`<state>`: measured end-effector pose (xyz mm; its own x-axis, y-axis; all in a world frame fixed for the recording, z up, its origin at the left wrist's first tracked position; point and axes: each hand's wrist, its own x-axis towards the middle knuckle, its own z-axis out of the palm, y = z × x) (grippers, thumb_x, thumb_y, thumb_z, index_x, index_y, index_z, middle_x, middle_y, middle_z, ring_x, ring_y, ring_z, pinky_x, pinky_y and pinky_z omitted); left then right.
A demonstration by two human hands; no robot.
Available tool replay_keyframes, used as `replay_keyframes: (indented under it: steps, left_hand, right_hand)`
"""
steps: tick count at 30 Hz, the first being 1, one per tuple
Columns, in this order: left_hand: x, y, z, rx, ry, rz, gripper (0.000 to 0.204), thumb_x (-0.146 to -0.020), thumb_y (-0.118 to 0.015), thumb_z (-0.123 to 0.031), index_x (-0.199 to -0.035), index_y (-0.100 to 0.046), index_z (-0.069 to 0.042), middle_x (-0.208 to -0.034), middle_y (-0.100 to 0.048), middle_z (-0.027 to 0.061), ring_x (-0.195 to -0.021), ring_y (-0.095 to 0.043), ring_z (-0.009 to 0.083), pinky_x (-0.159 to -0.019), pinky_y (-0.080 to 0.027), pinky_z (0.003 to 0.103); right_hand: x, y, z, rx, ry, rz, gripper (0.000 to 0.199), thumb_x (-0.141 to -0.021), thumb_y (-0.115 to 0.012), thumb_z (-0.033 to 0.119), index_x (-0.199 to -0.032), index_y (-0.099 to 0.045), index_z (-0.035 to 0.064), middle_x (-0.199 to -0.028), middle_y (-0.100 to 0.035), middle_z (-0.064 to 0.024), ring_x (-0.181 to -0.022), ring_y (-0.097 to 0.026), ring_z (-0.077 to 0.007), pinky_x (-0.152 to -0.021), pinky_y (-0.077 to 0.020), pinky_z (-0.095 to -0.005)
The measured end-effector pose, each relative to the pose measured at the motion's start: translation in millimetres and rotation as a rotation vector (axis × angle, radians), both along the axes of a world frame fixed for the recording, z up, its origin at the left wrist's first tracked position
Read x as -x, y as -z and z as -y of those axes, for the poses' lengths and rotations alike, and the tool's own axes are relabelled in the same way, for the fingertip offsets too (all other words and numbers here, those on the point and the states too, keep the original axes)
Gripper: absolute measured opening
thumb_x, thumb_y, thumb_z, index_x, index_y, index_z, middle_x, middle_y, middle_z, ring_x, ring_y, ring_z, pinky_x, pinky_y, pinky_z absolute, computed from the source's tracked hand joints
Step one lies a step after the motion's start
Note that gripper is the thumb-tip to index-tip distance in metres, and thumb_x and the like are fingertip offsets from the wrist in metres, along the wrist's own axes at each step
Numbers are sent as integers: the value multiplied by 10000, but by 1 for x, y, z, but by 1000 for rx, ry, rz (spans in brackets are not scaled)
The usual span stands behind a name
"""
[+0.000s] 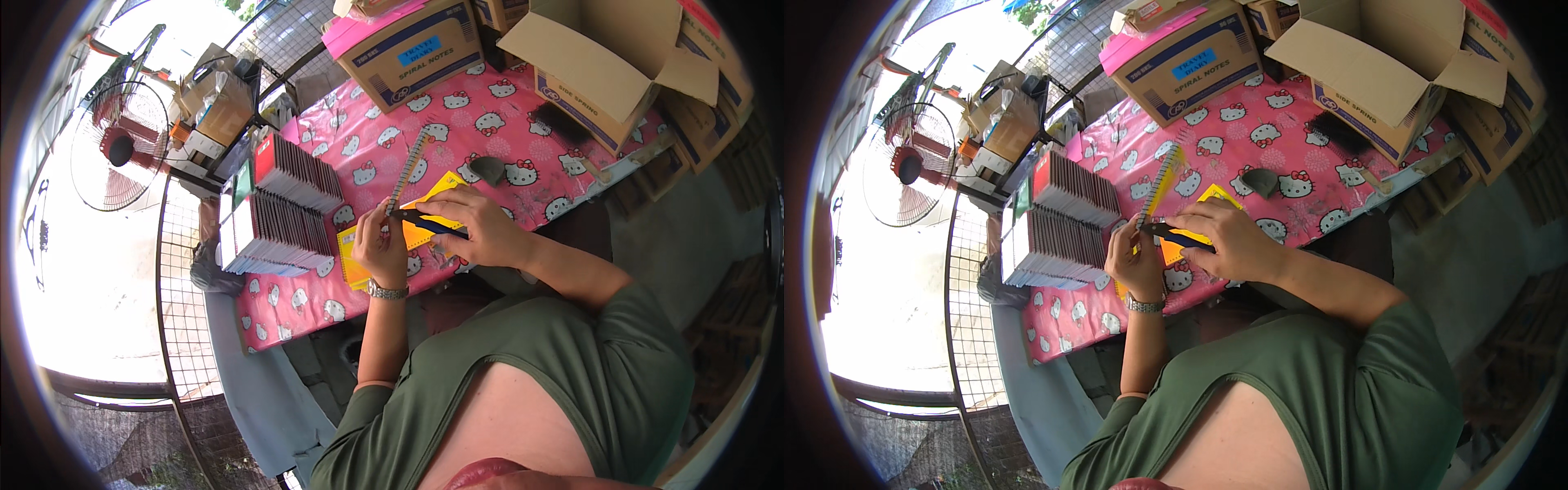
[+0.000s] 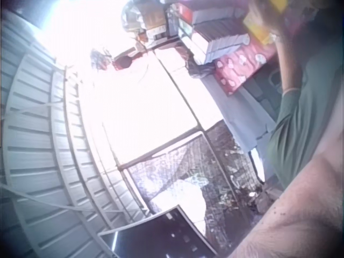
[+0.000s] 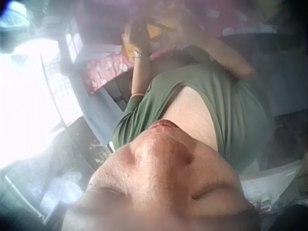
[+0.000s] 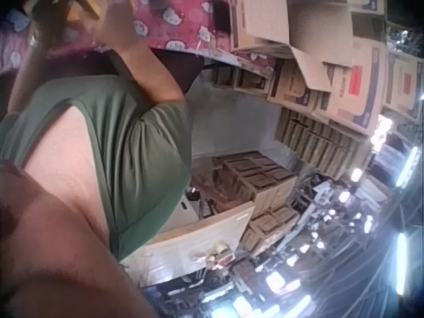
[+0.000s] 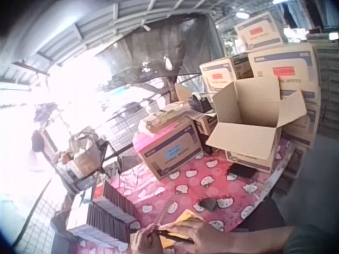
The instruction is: The person assembles notebooks by threading a spiral coil through pre-punched holes in the covers and pages, then trims the excess wire with pliers.
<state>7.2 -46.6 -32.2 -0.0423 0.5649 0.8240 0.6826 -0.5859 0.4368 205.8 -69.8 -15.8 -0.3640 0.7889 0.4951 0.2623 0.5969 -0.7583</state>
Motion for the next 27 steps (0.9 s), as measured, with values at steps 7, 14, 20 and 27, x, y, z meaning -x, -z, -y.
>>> replay_keyframes:
  steps: [7,14,20,27]
  left_hand:
    - [13,4,-9,-117,18,-238,227,-788,-702,34,-1005,-690,-33,-978,-708,124,-888,-701,294,-756,-560,373]
    - [116,-26,-51,304,-216,-533,141,-847,-554,-179,-857,-665,-93,-889,-680,72,-841,-601,286,-804,-430,442]
    - [151,91,-77,599,-280,-587,200,-814,-629,-153,-998,-690,-102,-968,-694,119,-1015,-626,359,-901,-479,464]
    - [39,13,-43,423,224,-613,313,-778,-721,-197,-1059,-641,-83,-1139,-630,82,-1015,-595,324,-901,-488,441]
  right_hand:
    - [-18,17,-17,625,-257,-413,402,-903,-660,136,-1272,-599,-11,-1124,-676,-106,-1030,-646,-180,-900,-509,-308]
    - [-130,160,-65,428,531,347,407,-784,-771,256,-1119,-666,52,-1103,-659,-163,-1046,-632,-324,-913,-497,-398]
    - [-154,194,-82,55,701,642,373,-772,-765,276,-1086,-663,101,-1083,-606,-136,-1109,-570,-343,-915,-487,-471]
    - [-243,212,-146,94,1059,962,198,-901,-610,190,-1057,-634,72,-1082,-616,-121,-1067,-599,-309,-877,-511,-451]
